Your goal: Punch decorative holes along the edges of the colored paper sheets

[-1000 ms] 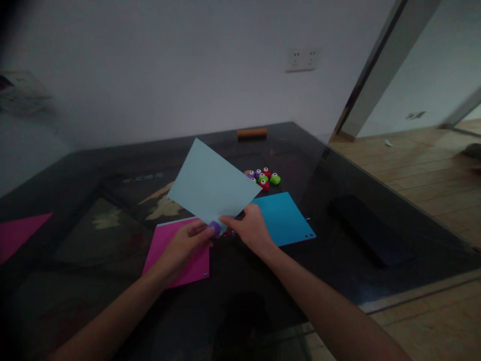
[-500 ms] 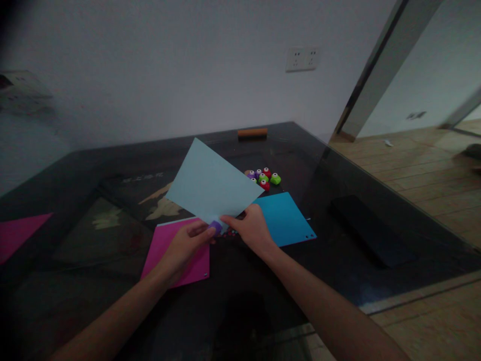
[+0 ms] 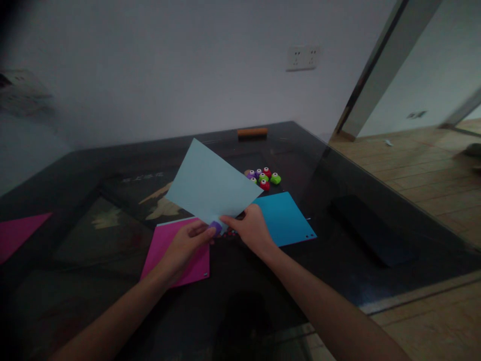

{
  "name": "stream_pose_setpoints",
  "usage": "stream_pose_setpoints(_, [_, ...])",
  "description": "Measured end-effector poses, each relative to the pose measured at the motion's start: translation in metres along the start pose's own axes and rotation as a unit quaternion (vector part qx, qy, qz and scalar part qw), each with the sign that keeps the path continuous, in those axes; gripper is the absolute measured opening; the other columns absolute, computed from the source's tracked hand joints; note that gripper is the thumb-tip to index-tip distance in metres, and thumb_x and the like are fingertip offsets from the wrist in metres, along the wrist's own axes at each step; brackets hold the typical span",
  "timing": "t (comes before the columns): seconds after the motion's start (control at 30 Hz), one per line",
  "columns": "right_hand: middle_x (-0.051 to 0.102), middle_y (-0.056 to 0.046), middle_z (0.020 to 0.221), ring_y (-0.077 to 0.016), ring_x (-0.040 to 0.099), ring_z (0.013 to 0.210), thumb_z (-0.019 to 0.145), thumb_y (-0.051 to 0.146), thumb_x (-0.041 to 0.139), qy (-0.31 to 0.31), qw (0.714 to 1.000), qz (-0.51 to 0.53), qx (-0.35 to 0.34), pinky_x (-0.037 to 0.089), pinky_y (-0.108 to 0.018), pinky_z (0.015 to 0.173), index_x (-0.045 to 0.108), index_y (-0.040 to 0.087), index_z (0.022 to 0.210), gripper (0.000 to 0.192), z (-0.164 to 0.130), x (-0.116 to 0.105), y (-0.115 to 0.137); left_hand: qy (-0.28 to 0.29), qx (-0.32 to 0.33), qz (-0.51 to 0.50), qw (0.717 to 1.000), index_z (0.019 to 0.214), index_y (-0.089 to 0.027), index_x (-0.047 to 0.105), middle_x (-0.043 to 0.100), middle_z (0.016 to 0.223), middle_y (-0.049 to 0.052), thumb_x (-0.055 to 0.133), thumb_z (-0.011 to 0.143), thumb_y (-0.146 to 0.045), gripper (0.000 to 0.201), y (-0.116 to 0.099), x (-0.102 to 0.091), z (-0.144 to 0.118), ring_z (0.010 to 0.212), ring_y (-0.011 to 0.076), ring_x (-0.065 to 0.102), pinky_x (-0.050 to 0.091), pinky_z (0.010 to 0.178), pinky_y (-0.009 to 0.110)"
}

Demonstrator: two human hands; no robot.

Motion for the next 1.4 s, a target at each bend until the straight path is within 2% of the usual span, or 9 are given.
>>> stream_pose_setpoints(0.13, [0.070,-0.008,0.076,-0.0213,0.063,0.070,0.066,0.029,0.069,0.009,1.000,-0.012,0.012,0.048,-0.032,0.062,0.065,0.012,0.072,0.018,-0.0005,0.0003,0.0014,-0.009,0.010,0.013,1.000,0.086,-0.014,0.068,0.072,0.085,0.007,0.071,0.068,-0.035,0.028,-0.0009,-0.0001,-0.0011,0.078,0.0200,0.062,0.043,0.066,0.028])
stream_pose_setpoints(0.3, [0.069,-0.007,0.073,-0.0204,0.062,0.067,0.066,0.029,0.069,0.009,1.000,-0.009,0.014,0.047,-0.030,0.058,0.064,0.014,0.069,0.017,-0.0002,0.0006,0.0022,-0.005,0.013,0.024,1.000,0.092,-0.016,0.068,0.072,0.091,0.008,0.070,0.069,-0.036,0.031,-0.0029,0.0011,-0.0025,0.084,0.0232,0.063,0.044,0.068,0.030])
stream_pose_setpoints(0.57, [0.069,-0.006,0.073,-0.0193,0.061,0.066,0.065,0.027,0.069,0.009,1.000,-0.002,0.026,0.048,-0.030,0.058,0.064,0.014,0.071,0.016,-0.0015,0.0011,0.0021,-0.019,0.018,0.031,0.999,0.089,-0.017,0.071,0.073,0.088,0.007,0.068,0.069,-0.034,0.026,-0.0046,0.0015,-0.0034,0.082,0.0233,0.064,0.045,0.072,0.032])
stream_pose_setpoints(0.7, [0.068,-0.006,0.071,-0.0192,0.061,0.064,0.065,0.029,0.069,0.010,0.999,-0.006,0.035,0.047,-0.030,0.057,0.063,0.013,0.069,0.017,-0.0024,0.0013,0.0020,-0.025,0.016,0.015,0.999,0.092,-0.017,0.071,0.073,0.093,0.007,0.068,0.069,-0.033,0.028,-0.0032,0.0015,-0.0040,0.087,0.0238,0.065,0.045,0.077,0.033])
stream_pose_setpoints(1.17, [0.070,-0.007,0.079,-0.0209,0.064,0.073,0.068,0.029,0.068,0.002,1.000,-0.010,-0.003,0.049,-0.032,0.066,0.064,0.015,0.076,0.016,-0.0018,0.0006,0.0038,-0.027,0.021,0.009,0.999,0.088,-0.022,0.073,0.074,0.088,0.004,0.069,0.069,-0.032,0.022,-0.0068,0.0034,-0.0041,0.089,0.0258,0.065,0.045,0.080,0.035])
stream_pose_setpoints(1.4, [0.070,-0.007,0.077,-0.0206,0.063,0.071,0.068,0.028,0.069,0.005,1.000,-0.005,0.004,0.048,-0.031,0.063,0.064,0.015,0.072,0.015,-0.0009,0.0010,0.0017,-0.021,0.021,0.001,1.000,0.086,-0.020,0.073,0.074,0.093,0.004,0.069,0.069,-0.029,0.020,-0.0083,0.0045,-0.0031,0.091,0.0255,0.065,0.044,0.085,0.036])
Point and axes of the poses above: each hand's wrist, its own z-axis towards the middle knuckle, its own x-axis out of the palm, y = z × x, the point moved 5 cm from there along z, towards the middle knuckle
